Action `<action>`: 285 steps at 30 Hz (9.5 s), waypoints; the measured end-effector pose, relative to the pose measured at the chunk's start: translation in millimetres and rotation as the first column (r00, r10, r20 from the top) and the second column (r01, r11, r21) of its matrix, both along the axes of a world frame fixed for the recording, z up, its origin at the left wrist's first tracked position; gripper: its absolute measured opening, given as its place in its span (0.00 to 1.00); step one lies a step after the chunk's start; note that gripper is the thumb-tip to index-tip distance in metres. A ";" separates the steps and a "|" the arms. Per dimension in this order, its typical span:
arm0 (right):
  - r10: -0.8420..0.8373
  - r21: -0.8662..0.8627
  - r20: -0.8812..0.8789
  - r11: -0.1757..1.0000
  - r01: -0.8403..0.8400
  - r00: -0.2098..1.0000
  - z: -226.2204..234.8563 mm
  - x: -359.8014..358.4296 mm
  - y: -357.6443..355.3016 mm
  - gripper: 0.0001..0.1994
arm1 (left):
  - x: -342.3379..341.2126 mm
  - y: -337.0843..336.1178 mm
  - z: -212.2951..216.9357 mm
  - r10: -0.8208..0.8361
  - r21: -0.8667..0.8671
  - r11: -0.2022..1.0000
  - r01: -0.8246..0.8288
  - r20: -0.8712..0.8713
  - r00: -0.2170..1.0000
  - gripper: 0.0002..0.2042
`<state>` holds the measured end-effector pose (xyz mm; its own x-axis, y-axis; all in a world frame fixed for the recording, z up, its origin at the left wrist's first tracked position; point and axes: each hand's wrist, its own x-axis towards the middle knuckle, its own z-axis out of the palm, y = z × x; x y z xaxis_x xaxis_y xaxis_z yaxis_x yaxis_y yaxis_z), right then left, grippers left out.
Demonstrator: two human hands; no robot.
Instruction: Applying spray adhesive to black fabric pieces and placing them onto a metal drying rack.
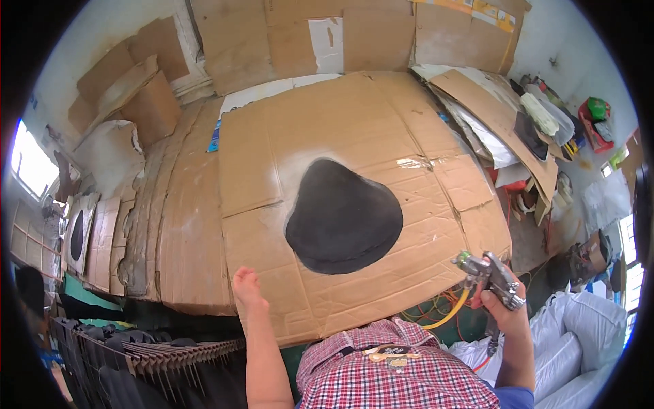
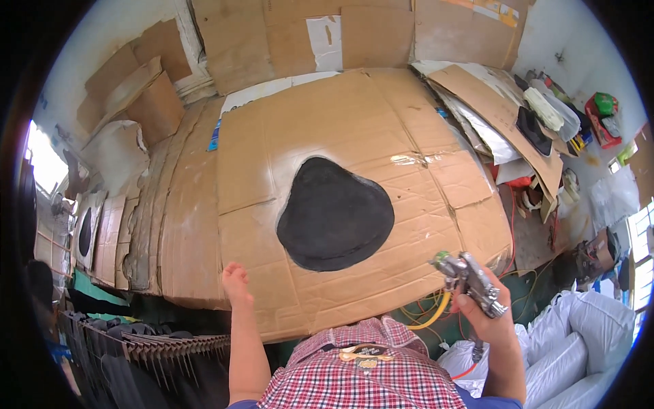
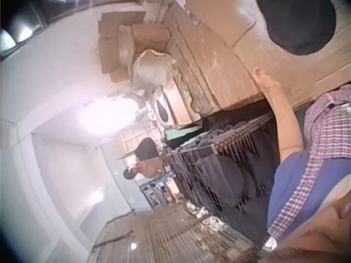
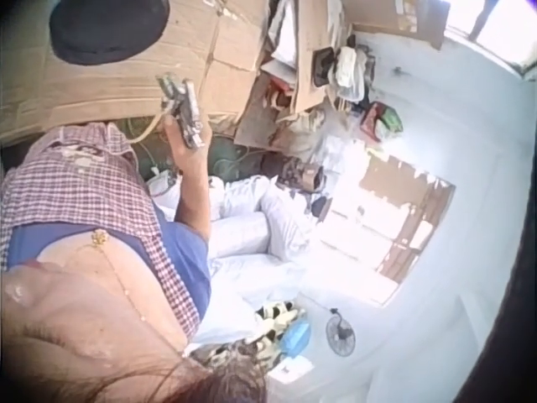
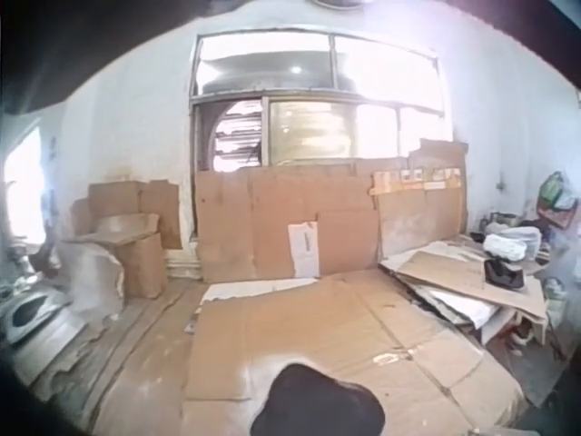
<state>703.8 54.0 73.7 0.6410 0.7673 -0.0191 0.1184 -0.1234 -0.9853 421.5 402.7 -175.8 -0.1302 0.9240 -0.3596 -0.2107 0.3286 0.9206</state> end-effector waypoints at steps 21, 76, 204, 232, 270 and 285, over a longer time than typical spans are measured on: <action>0.285 -0.179 -0.078 0.939 -0.295 0.955 3.9 41.5 1.8 0.25 | 126.0 18.2 -59.9 -0.269 -0.127 0.908 0.400 -0.908 0.322 0.11; 0.107 0.052 -0.163 0.994 -0.099 0.981 -26.1 124.0 4.1 0.24 | 161.0 7.2 -44.9 -0.204 -0.217 0.947 0.238 0.170 0.964 0.12; 0.974 0.814 -0.198 0.227 -0.534 0.113 163.5 -373.5 223.9 0.19 | -321.3 -226.0 495.0 0.001 0.657 0.448 -0.607 0.678 0.735 0.09; 0.964 0.896 -0.183 0.082 -0.436 -0.195 159.6 -775.4 475.9 0.10 | -552.3 -145.6 432.7 0.818 0.728 0.421 -0.541 -0.048 0.573 0.33; 0.821 0.778 -0.404 0.075 -0.624 -0.404 90.6 -888.3 522.5 0.14 | -598.6 -128.0 375.9 0.646 0.764 0.628 -0.151 -0.619 -0.447 0.04; 0.915 0.417 -0.288 -0.144 -0.897 -0.281 -10.9 -827.8 504.4 0.28 | -550.4 -245.0 345.9 0.072 -0.097 0.859 -0.502 -0.949 0.307 0.22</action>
<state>-124.0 558.4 62.8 -0.8751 0.4691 0.1191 -0.2582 -0.2442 -0.9347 -128.9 157.7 170.1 -0.7947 0.6025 -0.0742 0.5146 0.7334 0.4442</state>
